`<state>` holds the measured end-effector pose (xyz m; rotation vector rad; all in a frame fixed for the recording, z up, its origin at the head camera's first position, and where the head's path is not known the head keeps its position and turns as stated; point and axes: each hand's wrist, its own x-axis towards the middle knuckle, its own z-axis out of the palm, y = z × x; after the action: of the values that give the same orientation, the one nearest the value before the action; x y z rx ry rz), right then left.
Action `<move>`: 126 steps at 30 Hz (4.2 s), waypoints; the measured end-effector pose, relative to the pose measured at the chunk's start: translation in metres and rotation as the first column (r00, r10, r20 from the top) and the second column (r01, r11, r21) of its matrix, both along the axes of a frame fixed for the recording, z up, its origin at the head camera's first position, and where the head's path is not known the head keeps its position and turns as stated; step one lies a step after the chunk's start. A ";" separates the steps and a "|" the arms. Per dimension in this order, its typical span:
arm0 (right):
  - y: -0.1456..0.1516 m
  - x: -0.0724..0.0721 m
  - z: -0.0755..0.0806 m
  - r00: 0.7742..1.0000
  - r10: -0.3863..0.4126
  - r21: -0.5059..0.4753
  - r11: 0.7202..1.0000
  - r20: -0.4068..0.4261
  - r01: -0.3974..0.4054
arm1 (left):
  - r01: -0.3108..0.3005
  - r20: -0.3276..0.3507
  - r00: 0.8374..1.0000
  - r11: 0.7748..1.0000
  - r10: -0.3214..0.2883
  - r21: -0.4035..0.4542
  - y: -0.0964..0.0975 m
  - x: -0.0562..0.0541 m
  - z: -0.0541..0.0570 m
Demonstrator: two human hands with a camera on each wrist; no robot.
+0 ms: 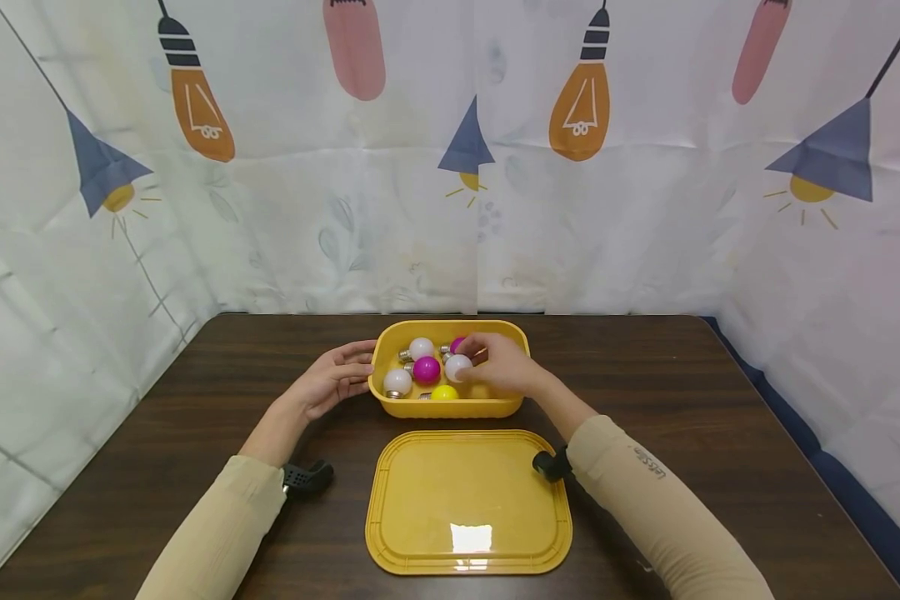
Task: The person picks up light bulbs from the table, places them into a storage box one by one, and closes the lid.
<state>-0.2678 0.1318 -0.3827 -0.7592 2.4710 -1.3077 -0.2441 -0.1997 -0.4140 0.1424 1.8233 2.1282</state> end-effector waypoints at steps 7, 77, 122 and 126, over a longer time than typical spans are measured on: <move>-0.002 0.000 -0.001 1.000 0.005 0.038 0.999 -0.004 -0.005 | 0.000 0.003 1.000 1.000 0.000 0.001 0.000 0.000 -0.001; 0.007 0.003 0.009 0.993 -0.109 -0.195 0.976 -0.053 0.097 | -0.071 -0.014 0.997 0.994 0.070 -0.088 0.006 0.004 0.010; 0.129 0.061 0.002 0.975 -0.156 -0.183 0.966 0.161 0.185 | 0.129 0.118 0.988 0.958 -0.101 -0.254 -0.014 0.054 0.014; 0.136 0.065 0.003 0.971 -0.089 -0.155 0.980 0.221 0.125 | 0.176 0.101 0.983 0.948 -0.154 -0.266 -0.016 0.057 0.013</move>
<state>-0.2030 0.2678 -0.3798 -0.4953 2.2805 -1.5641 -0.1875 -0.2152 -0.4007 0.1356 1.9625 1.7252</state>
